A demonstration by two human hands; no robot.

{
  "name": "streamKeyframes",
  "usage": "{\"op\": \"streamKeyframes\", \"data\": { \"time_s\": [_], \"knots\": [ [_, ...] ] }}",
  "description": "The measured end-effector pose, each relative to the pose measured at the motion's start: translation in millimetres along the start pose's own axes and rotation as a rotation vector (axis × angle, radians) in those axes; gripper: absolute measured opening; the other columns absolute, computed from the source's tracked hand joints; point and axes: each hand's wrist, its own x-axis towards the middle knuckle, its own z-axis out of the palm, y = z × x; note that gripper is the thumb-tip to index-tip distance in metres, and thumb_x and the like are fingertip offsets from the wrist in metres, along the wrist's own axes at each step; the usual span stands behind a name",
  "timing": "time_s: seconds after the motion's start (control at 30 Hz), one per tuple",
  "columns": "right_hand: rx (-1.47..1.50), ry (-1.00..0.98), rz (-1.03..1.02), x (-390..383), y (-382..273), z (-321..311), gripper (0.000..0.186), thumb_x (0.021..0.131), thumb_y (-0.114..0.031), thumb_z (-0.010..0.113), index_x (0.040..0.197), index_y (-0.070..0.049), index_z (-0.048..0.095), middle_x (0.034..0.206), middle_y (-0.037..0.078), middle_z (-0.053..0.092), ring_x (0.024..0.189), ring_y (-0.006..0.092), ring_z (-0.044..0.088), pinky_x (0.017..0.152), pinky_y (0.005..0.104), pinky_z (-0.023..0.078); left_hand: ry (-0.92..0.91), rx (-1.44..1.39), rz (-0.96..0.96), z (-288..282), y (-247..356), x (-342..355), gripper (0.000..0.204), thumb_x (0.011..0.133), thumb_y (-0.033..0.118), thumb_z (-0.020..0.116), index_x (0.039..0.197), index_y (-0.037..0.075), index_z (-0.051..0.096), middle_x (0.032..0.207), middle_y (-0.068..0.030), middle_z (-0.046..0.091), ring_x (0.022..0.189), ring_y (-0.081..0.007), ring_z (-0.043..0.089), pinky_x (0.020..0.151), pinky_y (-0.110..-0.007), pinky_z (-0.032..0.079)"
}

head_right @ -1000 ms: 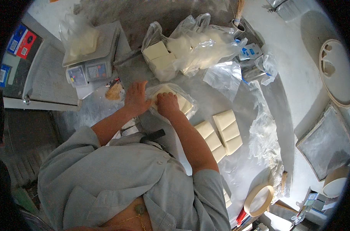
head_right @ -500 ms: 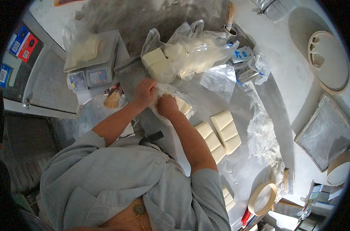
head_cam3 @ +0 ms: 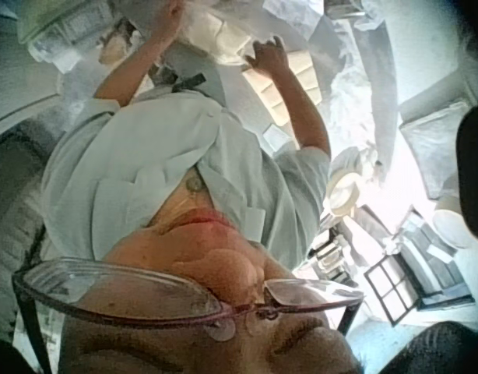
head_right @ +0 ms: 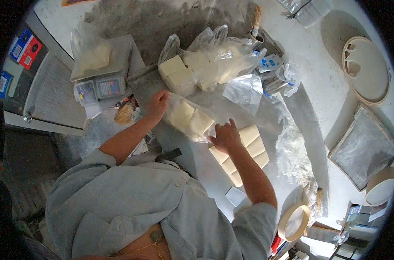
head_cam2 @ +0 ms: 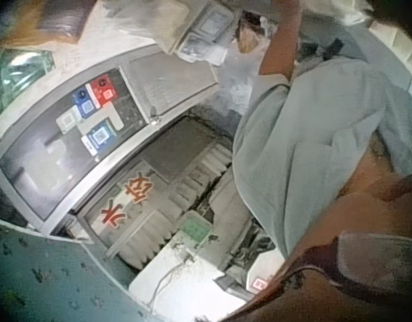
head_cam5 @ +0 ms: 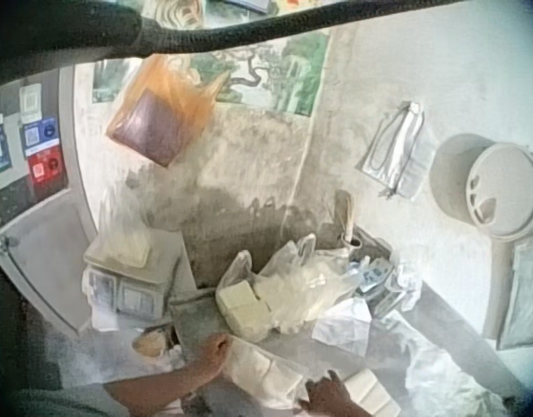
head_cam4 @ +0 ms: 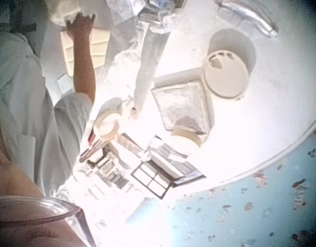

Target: The person mixes dough pieces in a wooden bowl, then separates and stacks rectangular dough blocks on a stainless steel countertop. The person places the stacked dough into a plastic bag.

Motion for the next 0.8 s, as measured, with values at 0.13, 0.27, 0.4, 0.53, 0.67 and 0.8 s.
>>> {"op": "streamKeyframes", "data": {
  "time_s": [0.13,0.27,0.4,0.53,0.67,0.8],
  "knots": [
    [-0.149,-0.257,-0.133,-39,-6,-34,0.034,0.082,-0.038,0.052,0.095,-0.007,0.060,0.079,0.014,0.063,0.093,0.0268,0.057,0.102,0.0483,0.021,0.265,0.451,0.494,-3,48,-32,0.051,0.082,0.032,0.057,0.121,0.003,0.041,0.109,-0.0146,0.046,0.101,-0.0299,0.045,0.086,-0.043,0.035],
    [-0.205,-0.200,-0.227,-41,-21,-66,0.015,0.077,-0.020,0.053,0.085,-0.009,0.060,0.073,0.010,0.063,0.087,0.0254,0.058,0.101,0.0483,0.022,0.131,0.872,0.453,25,73,-38,0.071,0.076,0.031,0.061,0.132,0.004,0.028,0.117,-0.0155,0.040,0.110,-0.0313,0.039,0.090,-0.051,0.029],
    [-0.139,-0.024,-0.284,-35,-24,-92,0.013,0.074,-0.010,0.052,0.086,-0.008,0.057,0.068,0.010,0.061,0.085,0.0258,0.059,0.101,0.0493,0.023,-0.006,0.833,0.206,7,49,2,0.052,0.074,0.013,0.057,0.121,0.003,0.039,0.111,-0.0169,0.045,0.105,-0.0323,0.044,0.086,-0.045,0.036],
    [-0.153,-0.023,-0.275,-37,-19,-100,0.016,0.074,-0.009,0.052,0.089,-0.006,0.055,0.067,0.010,0.060,0.086,0.0263,0.058,0.101,0.0531,0.021,-0.030,0.657,0.168,-39,22,22,0.038,0.072,0.004,0.055,0.110,0.004,0.046,0.105,-0.0170,0.051,0.097,-0.0323,0.050,0.083,-0.042,0.041],
    [-0.147,-0.051,-0.288,-37,-15,-93,0.017,0.073,-0.007,0.052,0.090,-0.005,0.055,0.070,0.010,0.060,0.088,0.0262,0.057,0.101,0.0563,0.020,-0.096,0.483,0.741,-32,76,-10,0.030,0.073,0.011,0.057,0.103,0.007,0.054,0.107,-0.0156,0.054,0.103,-0.0307,0.051,0.089,-0.043,0.040],
    [-0.219,-0.107,-0.323,-29,-24,-109,0.020,0.073,-0.006,0.052,0.093,-0.005,0.055,0.076,0.009,0.061,0.093,0.0259,0.056,0.099,0.0573,0.022,-0.796,0.724,1.074,-8,63,-4,0.026,0.073,0.028,0.061,0.094,0.011,0.062,0.102,-0.0118,0.060,0.101,-0.0287,0.055,0.101,-0.044,0.028]
  ]
}}
